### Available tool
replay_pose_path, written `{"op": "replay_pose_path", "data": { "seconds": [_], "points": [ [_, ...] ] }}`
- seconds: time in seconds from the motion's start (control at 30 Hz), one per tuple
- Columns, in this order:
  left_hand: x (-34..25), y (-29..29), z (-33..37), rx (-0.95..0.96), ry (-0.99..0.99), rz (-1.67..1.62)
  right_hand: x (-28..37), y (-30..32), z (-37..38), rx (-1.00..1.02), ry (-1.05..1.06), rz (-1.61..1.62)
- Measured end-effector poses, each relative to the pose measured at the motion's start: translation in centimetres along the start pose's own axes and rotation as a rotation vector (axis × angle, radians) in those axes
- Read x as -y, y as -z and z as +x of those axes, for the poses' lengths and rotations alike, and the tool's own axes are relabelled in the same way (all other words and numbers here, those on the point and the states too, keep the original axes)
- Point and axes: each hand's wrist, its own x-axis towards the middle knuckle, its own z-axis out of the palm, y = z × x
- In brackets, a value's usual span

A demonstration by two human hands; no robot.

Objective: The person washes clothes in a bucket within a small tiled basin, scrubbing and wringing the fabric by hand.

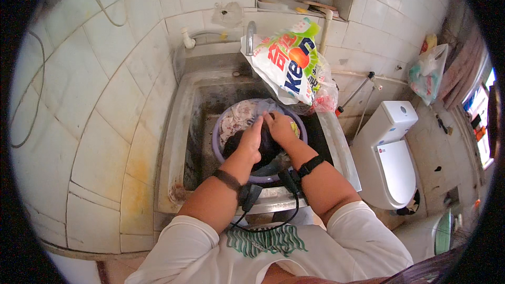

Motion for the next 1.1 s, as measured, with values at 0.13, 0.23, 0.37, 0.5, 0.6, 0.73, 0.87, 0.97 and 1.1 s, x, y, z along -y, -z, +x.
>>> {"op": "replay_pose_path", "data": {
  "seconds": [0.13, 0.23, 0.37, 0.5, 0.6, 0.73, 0.87, 0.97, 1.1],
  "points": [
    [1.5, 3.5, 3.5, 0.136, -0.042, -0.235, 5.4, 1.1, -1.4, 0.176, 0.199, 0.101],
    [1.7, 4.5, 4.6, 0.252, 0.053, -0.304, 7.2, 1.8, -2.0, 0.349, 0.259, 0.044],
    [-0.8, -0.4, -1.7, 0.057, 0.015, -0.033, 2.6, 1.7, -0.1, 0.1, -0.048, -0.006],
    [-1.1, -0.4, -2.3, 0.007, -0.012, 0.006, 1.4, 1.4, 0.0, 0.104, -0.116, 0.024],
    [0.7, 1.8, 2.4, -0.012, -0.189, -0.153, 1.3, 0.5, 0.3, 0.103, -0.12, 0.12],
    [-0.6, 1.2, 0.6, 0.004, -0.178, -0.38, 2.2, 1.1, -0.6, 0.229, -0.095, 0.349],
    [1.2, 4.4, 5.4, 0.003, -0.275, -0.416, 4.5, 2.2, -0.9, 0.369, -0.046, 0.282],
    [0.8, 3.6, 5.0, -0.09, -0.393, -0.175, 1.3, 1.3, -0.2, 0.334, -0.13, 0.252],
    [-1.4, 2.4, 2.2, -0.21, -0.413, 0.013, -1.7, 0.9, 0.9, -0.004, -0.198, 0.37]
  ]
}}
